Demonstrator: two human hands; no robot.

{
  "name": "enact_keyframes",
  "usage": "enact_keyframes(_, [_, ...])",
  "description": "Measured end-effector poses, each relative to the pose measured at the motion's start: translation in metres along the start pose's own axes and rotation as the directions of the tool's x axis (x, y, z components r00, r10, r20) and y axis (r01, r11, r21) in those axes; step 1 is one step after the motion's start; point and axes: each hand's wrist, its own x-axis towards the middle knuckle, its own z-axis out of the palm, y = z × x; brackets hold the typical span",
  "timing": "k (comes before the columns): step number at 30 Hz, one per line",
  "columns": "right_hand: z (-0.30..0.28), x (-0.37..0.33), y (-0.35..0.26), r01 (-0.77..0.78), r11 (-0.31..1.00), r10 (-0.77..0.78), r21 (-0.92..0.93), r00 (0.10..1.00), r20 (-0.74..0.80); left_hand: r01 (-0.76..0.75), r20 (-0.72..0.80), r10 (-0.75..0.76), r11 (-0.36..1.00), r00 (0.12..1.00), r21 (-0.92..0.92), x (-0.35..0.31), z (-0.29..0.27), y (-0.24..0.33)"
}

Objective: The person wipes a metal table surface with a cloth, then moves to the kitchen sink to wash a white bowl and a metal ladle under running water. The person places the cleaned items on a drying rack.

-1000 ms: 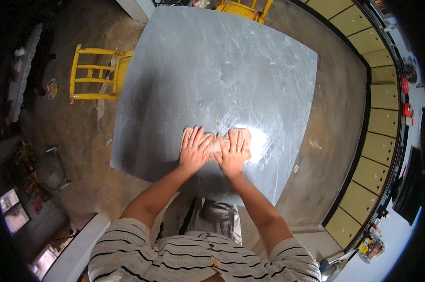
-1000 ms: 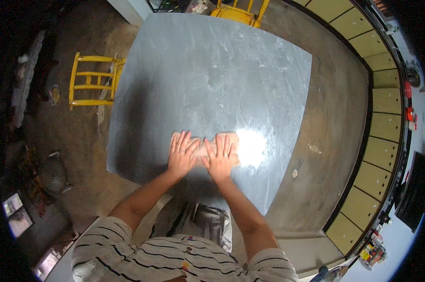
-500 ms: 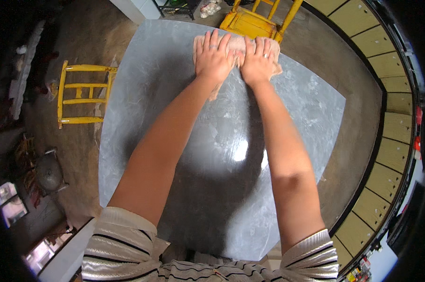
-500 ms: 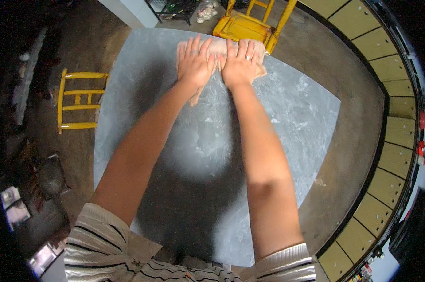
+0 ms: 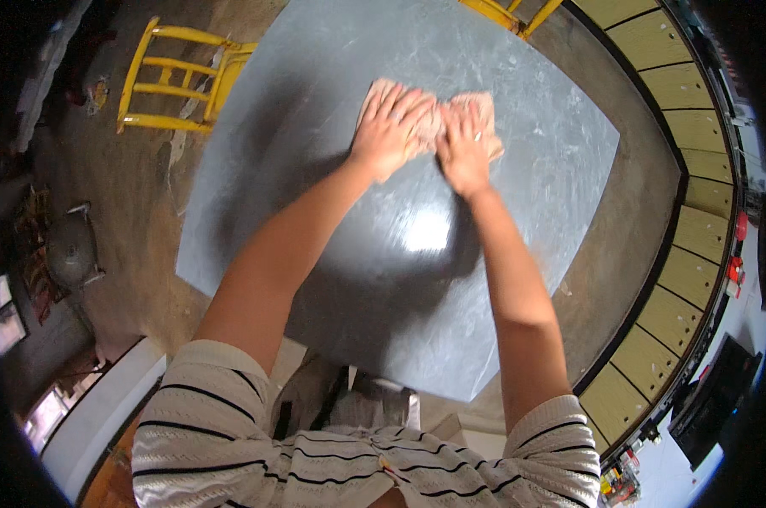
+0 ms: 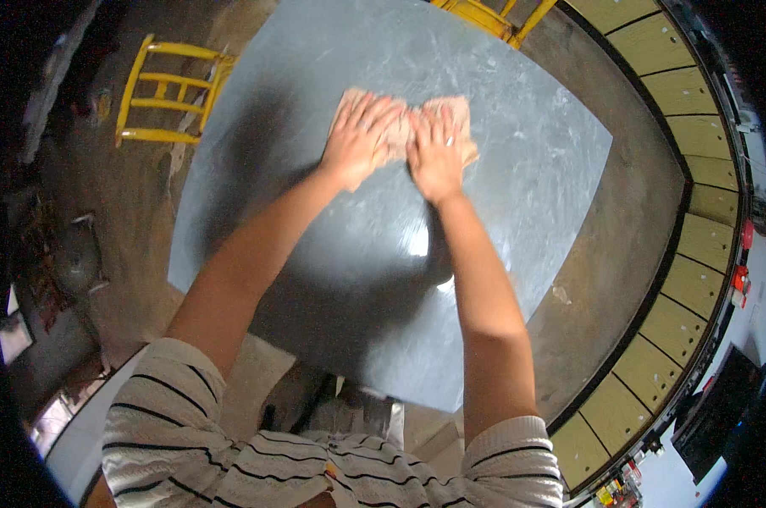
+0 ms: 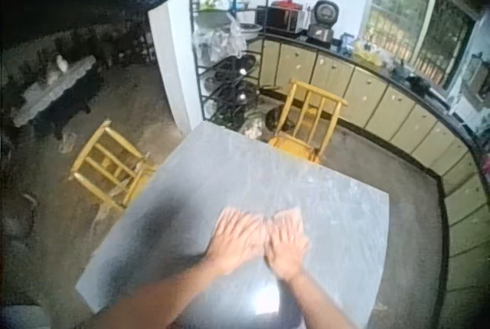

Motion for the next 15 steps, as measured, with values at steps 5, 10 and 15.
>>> enact_keyframes(5, [-0.010, -0.180, -0.161, -0.045, 0.998, 0.054, -0.043, 0.966, 0.255, 0.081, 0.092, -0.071, 0.990, 0.993, -0.117, -0.209, -0.074, 0.055])
enact_keyframes(10, [-0.013, -0.290, -0.271, -0.151, 0.981, 0.100, 0.119, 0.929, 0.355, 0.062, 0.222, -0.033, 0.990, 0.974, -0.125, -0.351, -0.117, 0.060])
enact_keyframes(15, [-0.009, -0.183, -0.211, 0.067, 0.996, -0.086, 0.062, 0.926, 0.367, 0.062, 0.259, -0.024, 0.989, 0.966, -0.138, -0.273, -0.109, 0.014])
